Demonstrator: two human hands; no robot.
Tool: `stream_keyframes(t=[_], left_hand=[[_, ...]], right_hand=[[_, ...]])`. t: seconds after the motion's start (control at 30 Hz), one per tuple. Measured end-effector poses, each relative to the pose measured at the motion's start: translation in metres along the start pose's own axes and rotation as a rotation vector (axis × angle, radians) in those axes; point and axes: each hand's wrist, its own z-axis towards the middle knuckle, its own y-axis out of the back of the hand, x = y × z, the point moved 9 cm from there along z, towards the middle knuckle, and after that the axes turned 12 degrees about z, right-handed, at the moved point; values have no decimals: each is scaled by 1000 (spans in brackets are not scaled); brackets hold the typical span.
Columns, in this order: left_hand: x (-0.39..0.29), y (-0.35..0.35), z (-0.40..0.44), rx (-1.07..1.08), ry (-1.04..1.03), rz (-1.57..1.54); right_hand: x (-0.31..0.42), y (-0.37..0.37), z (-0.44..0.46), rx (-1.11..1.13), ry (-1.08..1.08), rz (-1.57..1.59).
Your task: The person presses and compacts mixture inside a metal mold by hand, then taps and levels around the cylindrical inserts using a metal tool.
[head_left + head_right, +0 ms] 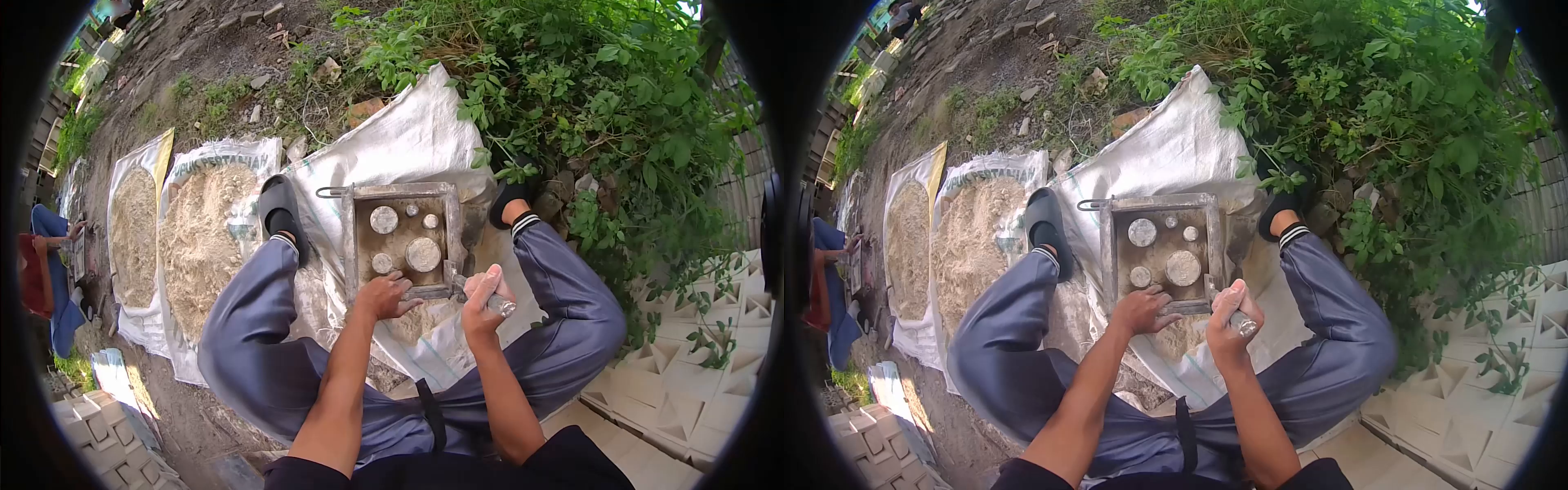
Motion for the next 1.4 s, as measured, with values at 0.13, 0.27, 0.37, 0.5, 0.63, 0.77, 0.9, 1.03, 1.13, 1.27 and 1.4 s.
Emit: stream_keyframes(t=[0.13, 0.27, 0.37, 0.5, 0.63, 0.77, 0.9, 1.03, 1.13, 1.27, 1.4], left_hand=[[-2, 13, 2, -16, 12, 21], [-2, 2, -4, -4, 2, -11], [-8, 20, 2, -65, -7, 28], [-6, 12, -6, -85, -30, 24], [-6, 16, 2, -65, -26, 41], [-5, 12, -4, -17, -9, -3], [-8, 18, -1, -99, -25, -4], [-2, 1, -1, 11, 2, 39], [-8, 10, -1, -38, -33, 71], [-8, 17, -2, -66, -25, 34], [-8, 14, 2, -6, -7, 19]], right_hand=[[15, -4, 11, 19, -7, -13], [-5, 3, 0, -54, 10, 39], [5, -5, 16, -3, -57, -12], [3, 0, 6, -77, -58, 107], [6, -9, 15, -1, 19, -82], [3, 10, 1, -197, -42, 118], [6, 12, 21, -188, -141, -11], [-6, 20, 4, -263, -151, 247], [-6, 3, 12, -106, -139, 3], [6, -1, 3, -142, -176, 26], [-5, 5, 11, -169, -185, 11]])
